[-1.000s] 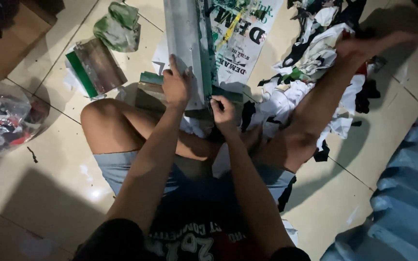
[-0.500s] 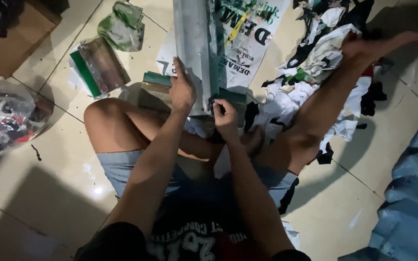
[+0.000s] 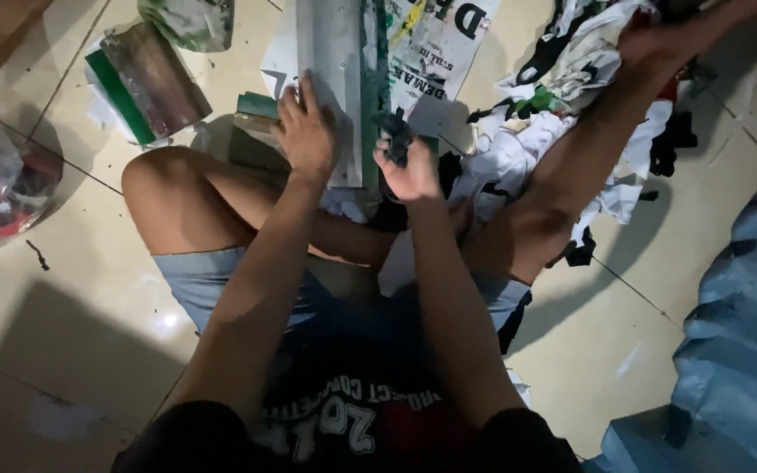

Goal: Cleaning ink from a screen printing squeegee using fabric scraps while sitting on the floor.

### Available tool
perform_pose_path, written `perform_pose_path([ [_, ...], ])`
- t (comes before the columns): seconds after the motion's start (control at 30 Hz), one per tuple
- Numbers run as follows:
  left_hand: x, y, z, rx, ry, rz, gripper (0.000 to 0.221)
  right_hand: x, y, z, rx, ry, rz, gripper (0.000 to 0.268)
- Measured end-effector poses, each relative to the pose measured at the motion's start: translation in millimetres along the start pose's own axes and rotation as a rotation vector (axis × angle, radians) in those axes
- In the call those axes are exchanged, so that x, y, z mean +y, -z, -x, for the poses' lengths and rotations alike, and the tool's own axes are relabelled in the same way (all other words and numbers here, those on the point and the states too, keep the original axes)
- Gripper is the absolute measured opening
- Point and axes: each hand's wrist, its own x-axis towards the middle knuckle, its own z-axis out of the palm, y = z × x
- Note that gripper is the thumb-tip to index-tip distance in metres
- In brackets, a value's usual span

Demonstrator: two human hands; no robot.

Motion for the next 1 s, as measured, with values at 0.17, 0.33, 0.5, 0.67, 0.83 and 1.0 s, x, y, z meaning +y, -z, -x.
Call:
perform_pose_path([
  [0.17, 3.1, 34.7, -10.8, -0.398, -0.133, 0.082, 0.067, -1.8, -41.4, 2.6, -0.134, -0.057, -0.164, 0.016],
  [0.33, -3.6, 18.5, -8.1, -0.312, -0.226, 0.152, 0.074, 3.4, -22.6, -5.2, -0.245, -0.078, -0.266, 0.013],
  [0.5, -4.4, 12.9, -1.2, -0.282, -0.231, 0.156, 0.074, -4.2, 19.2, -13.6, -0.237, -0.077, -0.282, 0.012],
  [0.67, -9.4, -0.2, -6.4, -0.235, -0.297, 0.145, 0.059, -39.4, -45.1, 16.2, 0.473, 0.236, 1.234, 0.019],
  [0.83, -4.1, -0.9, -3.6, -0.115, -0.358, 0.235, 0.058, 2.1, -69.2, 28.6, 0.126, 0.477, 1.748, 0.019],
  [1.0, 0.6, 2.5, -3.4, -0.181, -0.285, 0.224, 0.059, 50.9, -41.4, 29.5, -0.086, 0.853, 2.059, 0.012],
])
